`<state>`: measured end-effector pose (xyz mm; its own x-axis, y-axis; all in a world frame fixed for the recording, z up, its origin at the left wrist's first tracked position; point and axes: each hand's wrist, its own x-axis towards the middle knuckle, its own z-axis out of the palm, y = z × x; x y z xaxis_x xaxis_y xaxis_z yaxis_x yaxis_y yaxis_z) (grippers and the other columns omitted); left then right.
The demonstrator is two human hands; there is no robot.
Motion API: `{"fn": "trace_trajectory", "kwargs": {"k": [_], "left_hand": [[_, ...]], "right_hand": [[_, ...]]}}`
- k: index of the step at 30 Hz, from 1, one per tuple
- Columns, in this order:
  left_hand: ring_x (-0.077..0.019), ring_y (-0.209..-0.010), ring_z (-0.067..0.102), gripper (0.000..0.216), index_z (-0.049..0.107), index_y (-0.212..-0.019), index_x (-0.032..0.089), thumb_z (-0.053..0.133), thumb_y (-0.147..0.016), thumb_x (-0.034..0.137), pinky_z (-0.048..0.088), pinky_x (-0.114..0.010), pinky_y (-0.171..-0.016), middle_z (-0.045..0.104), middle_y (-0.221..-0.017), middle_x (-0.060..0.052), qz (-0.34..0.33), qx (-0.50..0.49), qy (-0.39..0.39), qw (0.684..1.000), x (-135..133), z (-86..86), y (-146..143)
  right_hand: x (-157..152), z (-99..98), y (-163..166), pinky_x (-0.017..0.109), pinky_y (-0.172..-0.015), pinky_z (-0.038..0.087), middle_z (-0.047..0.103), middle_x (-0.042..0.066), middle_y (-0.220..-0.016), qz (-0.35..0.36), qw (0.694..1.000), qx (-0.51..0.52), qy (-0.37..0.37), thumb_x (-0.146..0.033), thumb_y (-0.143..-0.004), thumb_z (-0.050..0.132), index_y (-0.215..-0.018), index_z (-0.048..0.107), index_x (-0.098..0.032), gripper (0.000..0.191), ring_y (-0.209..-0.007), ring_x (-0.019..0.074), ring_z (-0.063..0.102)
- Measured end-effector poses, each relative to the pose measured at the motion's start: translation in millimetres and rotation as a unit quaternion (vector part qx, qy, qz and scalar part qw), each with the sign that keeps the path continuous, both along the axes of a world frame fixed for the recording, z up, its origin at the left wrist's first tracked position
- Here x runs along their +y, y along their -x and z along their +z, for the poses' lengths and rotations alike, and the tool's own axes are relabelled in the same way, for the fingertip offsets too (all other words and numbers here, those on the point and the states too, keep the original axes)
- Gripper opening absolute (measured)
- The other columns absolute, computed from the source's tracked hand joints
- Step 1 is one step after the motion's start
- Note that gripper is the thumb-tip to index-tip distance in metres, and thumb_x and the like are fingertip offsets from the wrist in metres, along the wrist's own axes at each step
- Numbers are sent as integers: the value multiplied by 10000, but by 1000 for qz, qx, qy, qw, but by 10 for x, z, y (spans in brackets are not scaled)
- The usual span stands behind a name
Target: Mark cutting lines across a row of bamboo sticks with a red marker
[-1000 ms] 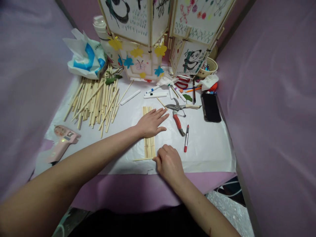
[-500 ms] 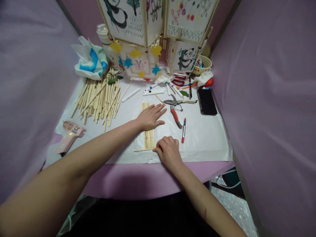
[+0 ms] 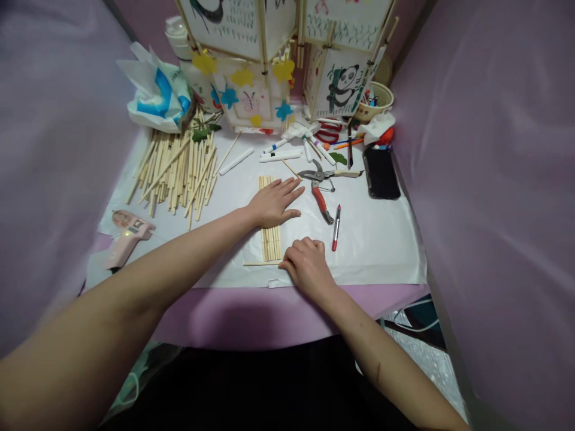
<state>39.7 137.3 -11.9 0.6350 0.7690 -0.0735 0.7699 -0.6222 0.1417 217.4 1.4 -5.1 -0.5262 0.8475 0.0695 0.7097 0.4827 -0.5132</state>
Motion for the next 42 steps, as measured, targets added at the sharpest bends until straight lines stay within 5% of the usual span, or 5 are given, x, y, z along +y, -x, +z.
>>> {"fn": "trace_trajectory", "kwargs": {"k": [11, 28, 42], "left_hand": [[-275, -1571, 130, 890, 268, -1600, 183, 354, -938, 770, 89, -451, -1259, 144, -1698, -105, 2, -16, 31, 999, 61, -39, 4], [-265, -1569, 145, 774, 272, -1596, 200, 358, -983, 664, 75, -449, -1262, 167, -1697, -84, 5, -14, 7, 1000, 16, -45, -8], [-271, -1570, 137, 781, 265, -1601, 203, 334, -983, 676, 79, -442, -1262, 160, -1701, -77, 5, -18, 13, 1000, 24, -62, -7]], "right_hand": [[-29, -34, 68, 371, -801, 315, 594, 38, -821, -55, 998, -15, -7, -208, -930, 615, -751, 559, -203, 188, -835, 218, 555], [32, -7, 11, 362, -812, 328, 612, 25, -813, 4, 1000, -10, 9, -200, -915, 648, -766, 574, -208, 167, -836, 207, 558], [22, -9, 55, 357, -795, 339, 610, 48, -818, -32, 999, -13, 2, -194, -921, 627, -743, 553, -205, 193, -827, 218, 550]]}}
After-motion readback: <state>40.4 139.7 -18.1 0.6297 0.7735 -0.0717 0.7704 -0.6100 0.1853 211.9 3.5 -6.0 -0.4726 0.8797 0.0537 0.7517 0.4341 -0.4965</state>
